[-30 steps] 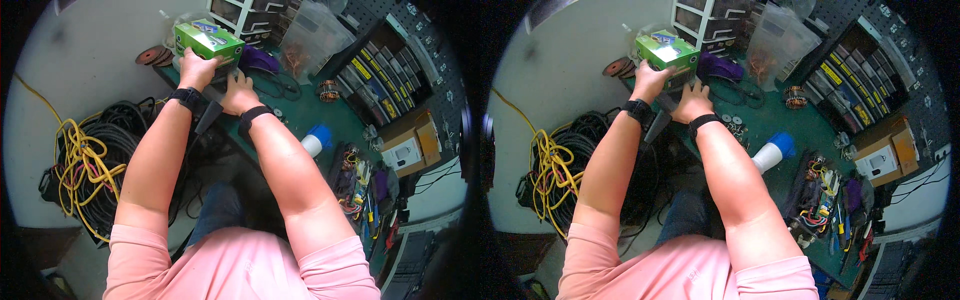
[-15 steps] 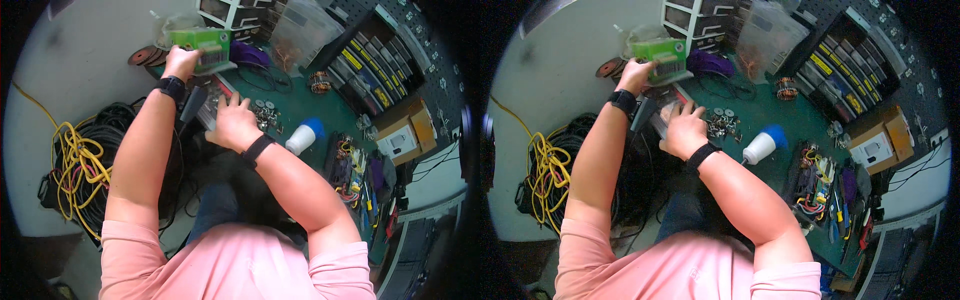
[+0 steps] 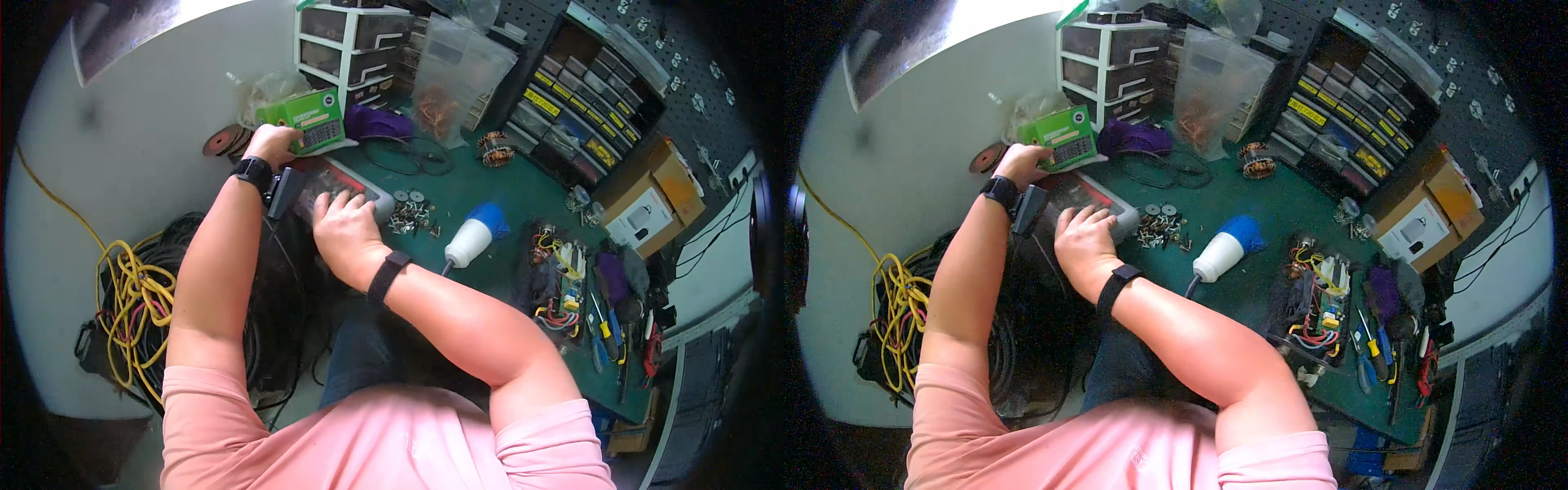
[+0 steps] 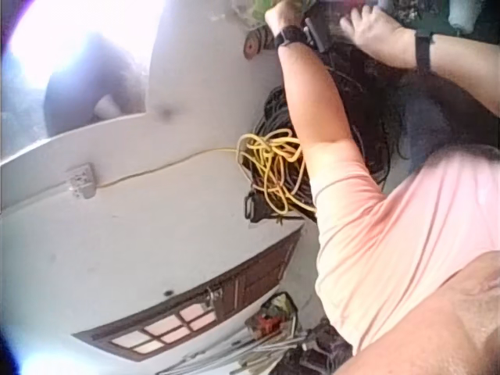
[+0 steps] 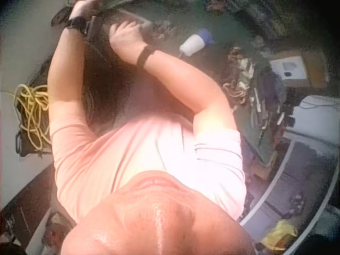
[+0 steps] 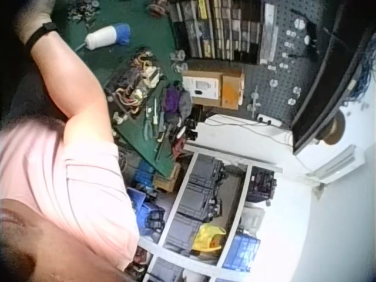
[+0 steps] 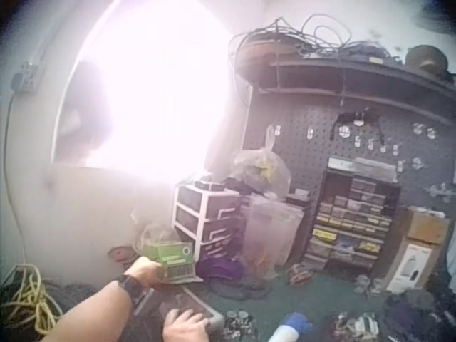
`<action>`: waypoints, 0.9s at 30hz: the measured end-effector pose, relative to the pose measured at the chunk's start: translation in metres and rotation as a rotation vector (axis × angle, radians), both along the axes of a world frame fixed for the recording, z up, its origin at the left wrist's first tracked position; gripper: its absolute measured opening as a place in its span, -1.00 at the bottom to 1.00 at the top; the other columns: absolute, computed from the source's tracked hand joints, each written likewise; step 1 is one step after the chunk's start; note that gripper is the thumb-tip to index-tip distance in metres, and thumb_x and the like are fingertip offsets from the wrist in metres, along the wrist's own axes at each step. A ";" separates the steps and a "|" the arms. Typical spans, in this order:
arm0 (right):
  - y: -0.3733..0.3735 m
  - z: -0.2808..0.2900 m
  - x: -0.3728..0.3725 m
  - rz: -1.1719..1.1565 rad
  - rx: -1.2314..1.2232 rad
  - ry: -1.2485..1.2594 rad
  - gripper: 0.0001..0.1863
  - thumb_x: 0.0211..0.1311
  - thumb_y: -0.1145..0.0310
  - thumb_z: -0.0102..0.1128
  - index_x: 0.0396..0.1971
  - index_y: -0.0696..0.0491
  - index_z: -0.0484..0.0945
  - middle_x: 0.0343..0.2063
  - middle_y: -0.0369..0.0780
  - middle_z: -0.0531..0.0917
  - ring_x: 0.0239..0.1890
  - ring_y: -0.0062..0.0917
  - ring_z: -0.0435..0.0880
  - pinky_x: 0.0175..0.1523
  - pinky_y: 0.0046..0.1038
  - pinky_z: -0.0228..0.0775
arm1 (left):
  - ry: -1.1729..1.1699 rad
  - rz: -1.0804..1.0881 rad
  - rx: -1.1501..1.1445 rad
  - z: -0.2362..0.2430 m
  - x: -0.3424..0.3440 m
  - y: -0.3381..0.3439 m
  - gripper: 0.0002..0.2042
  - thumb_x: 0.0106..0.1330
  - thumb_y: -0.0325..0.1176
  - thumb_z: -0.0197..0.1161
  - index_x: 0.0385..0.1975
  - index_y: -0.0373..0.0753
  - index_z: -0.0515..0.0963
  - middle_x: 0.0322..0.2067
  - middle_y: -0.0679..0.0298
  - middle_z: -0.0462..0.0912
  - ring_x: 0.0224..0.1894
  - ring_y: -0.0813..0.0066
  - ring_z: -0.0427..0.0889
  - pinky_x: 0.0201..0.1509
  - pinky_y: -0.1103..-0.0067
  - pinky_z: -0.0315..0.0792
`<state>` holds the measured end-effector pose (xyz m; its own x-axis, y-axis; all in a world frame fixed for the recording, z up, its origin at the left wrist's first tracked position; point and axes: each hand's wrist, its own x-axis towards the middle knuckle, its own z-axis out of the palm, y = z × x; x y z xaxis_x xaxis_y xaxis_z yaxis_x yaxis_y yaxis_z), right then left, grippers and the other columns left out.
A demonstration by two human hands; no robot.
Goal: The person works on an open electronic control box, handling wires and small components. They use pliers to strip a wire and connect it to a terminal inside the box, then use a screwdriver to tighten the connection.
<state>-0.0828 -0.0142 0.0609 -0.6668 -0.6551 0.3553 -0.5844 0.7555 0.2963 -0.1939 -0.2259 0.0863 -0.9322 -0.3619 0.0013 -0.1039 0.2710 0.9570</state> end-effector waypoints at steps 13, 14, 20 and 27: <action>0.035 0.042 0.041 0.189 -0.046 0.227 -0.70 0.05 0.37 0.15 -0.22 0.20 0.55 -0.41 -0.06 0.64 -0.33 -0.27 0.67 -0.29 -0.29 0.49 | 0.098 -0.216 -0.701 0.049 0.035 -0.004 -0.64 -0.01 -0.20 0.37 -0.35 -0.41 0.62 -0.52 0.14 0.64 -0.47 0.40 0.53 -0.26 0.47 0.45; 0.047 0.047 0.041 0.162 -0.016 0.165 -0.73 0.04 0.39 0.14 -0.25 0.19 0.55 -0.44 -0.09 0.63 -0.34 -0.29 0.67 -0.31 -0.34 0.50 | -0.040 -0.188 -0.860 0.083 0.052 0.028 -0.66 0.04 -0.24 0.35 -0.31 -0.41 0.63 -0.47 0.10 0.66 -0.41 0.43 0.57 -0.23 0.49 0.45; 0.079 0.097 0.055 0.250 -0.131 -0.314 -0.67 -0.08 0.38 0.28 -0.28 0.21 0.49 -0.38 -0.02 0.66 -0.29 -0.21 0.71 -0.18 -0.26 0.57 | 0.179 0.002 -0.424 0.109 0.087 0.034 -0.62 0.17 -0.12 0.33 -0.21 -0.34 0.64 -0.31 0.24 0.65 -0.28 0.46 0.56 -0.26 0.51 0.44; 0.121 0.136 0.071 0.280 -0.152 -0.584 -0.73 -0.21 0.34 0.31 -0.44 0.17 0.64 -0.44 0.00 0.69 -0.33 -0.14 0.72 -0.16 -0.24 0.58 | 0.656 0.258 -0.171 0.123 0.175 0.045 -0.62 0.32 -0.10 0.20 0.00 -0.21 0.59 -0.08 0.27 0.61 -0.03 0.48 0.53 0.07 0.51 0.37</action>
<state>-0.0116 0.1064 0.1970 -0.5900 -0.8024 0.0898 -0.7967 0.5604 -0.2264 -0.0185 -0.1808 0.2096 -0.6048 -0.5148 0.6077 0.3966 0.4670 0.7903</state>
